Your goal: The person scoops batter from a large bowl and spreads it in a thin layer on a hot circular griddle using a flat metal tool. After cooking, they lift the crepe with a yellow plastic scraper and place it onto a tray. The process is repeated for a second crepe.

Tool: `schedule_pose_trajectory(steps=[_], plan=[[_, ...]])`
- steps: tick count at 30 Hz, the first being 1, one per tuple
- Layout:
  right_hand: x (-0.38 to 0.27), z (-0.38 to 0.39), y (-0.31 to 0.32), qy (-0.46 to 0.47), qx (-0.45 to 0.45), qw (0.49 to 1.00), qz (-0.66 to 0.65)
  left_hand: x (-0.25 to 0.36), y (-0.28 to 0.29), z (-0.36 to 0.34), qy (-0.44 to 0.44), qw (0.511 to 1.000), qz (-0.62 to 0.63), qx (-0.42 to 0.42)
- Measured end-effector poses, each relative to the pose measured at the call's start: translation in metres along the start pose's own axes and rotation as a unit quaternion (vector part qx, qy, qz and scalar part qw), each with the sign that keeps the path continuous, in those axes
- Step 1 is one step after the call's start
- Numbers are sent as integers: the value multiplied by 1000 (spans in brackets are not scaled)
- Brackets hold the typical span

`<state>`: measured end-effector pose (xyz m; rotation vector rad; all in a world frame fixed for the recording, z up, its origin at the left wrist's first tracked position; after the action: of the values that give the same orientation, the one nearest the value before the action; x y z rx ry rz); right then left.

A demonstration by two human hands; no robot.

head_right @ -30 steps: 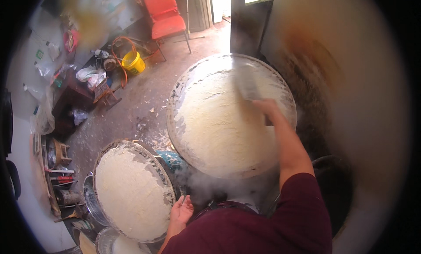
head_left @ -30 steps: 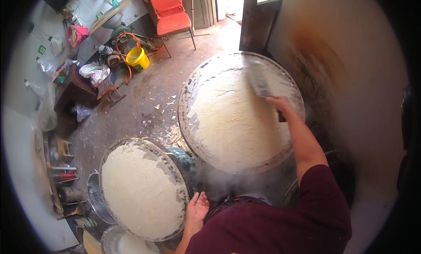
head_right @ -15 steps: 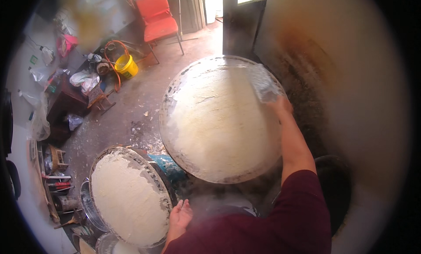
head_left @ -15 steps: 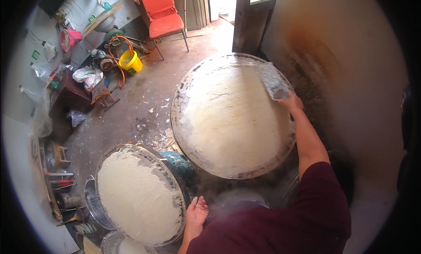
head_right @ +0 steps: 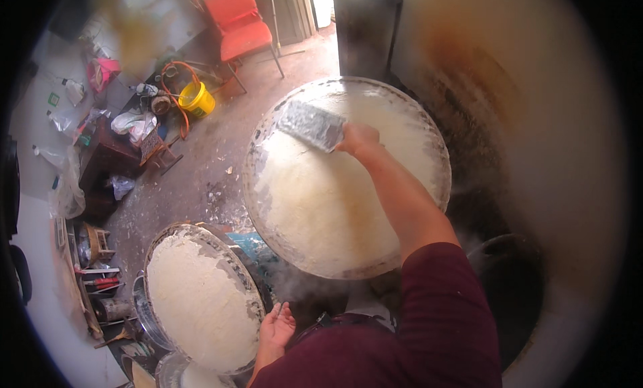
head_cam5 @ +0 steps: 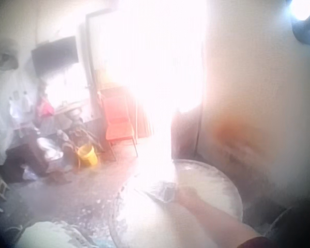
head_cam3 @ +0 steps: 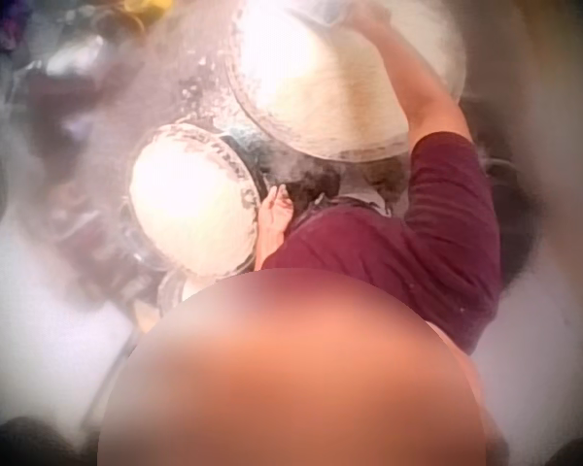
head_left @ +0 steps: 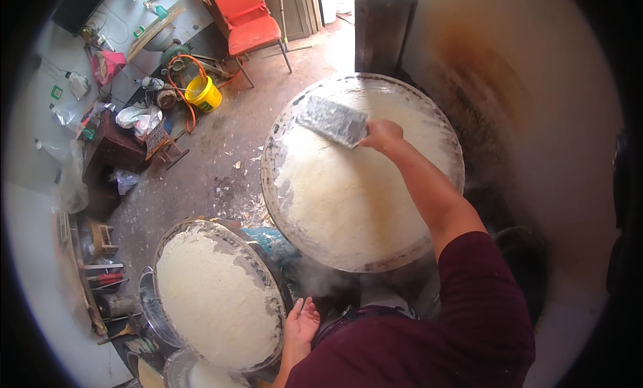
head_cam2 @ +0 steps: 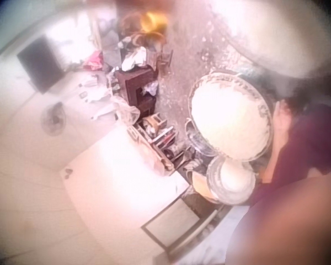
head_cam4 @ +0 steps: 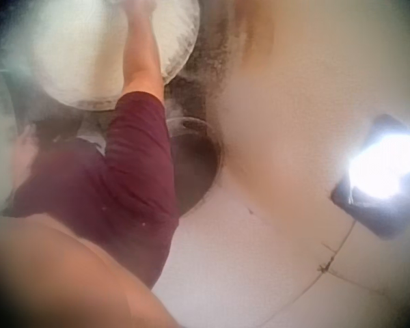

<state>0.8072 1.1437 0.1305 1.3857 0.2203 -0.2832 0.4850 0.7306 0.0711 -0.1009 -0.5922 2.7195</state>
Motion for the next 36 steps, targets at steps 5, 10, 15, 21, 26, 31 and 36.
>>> schedule_pose_trajectory(steps=[5,10,15,21,26,31,36], plan=[[50,16,36,-150,70,986,34,0,12,-2,-18,1000,-9,4],[131,36,37,-245,54,968,-16,-1,11,-4,0,1000,-22,-2],[186,70,27,-261,103,959,-49,-2,-1,-7,17,997,-70,-10],[229,122,45,-320,91,943,-31,1,1,-9,30,996,-71,-43],[271,113,62,-351,164,922,8,10,20,6,3,1000,-25,-3],[222,29,27,-248,133,949,-141,9,25,28,-55,998,-11,34],[122,2,-5,-210,72,944,-244,-1,18,33,-77,996,20,46]])
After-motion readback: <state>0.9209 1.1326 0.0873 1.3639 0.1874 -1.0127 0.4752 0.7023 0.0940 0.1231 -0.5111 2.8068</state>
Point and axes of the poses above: each hand's wrist, its own z-axis away from the middle knuckle, its own y-axis out of the back of the hand, x = y × z, the point moved 2 cm from there along -z, towards the middle knuckle, and after that the axes turned 6 degrees about x, right-handed, at the moved point
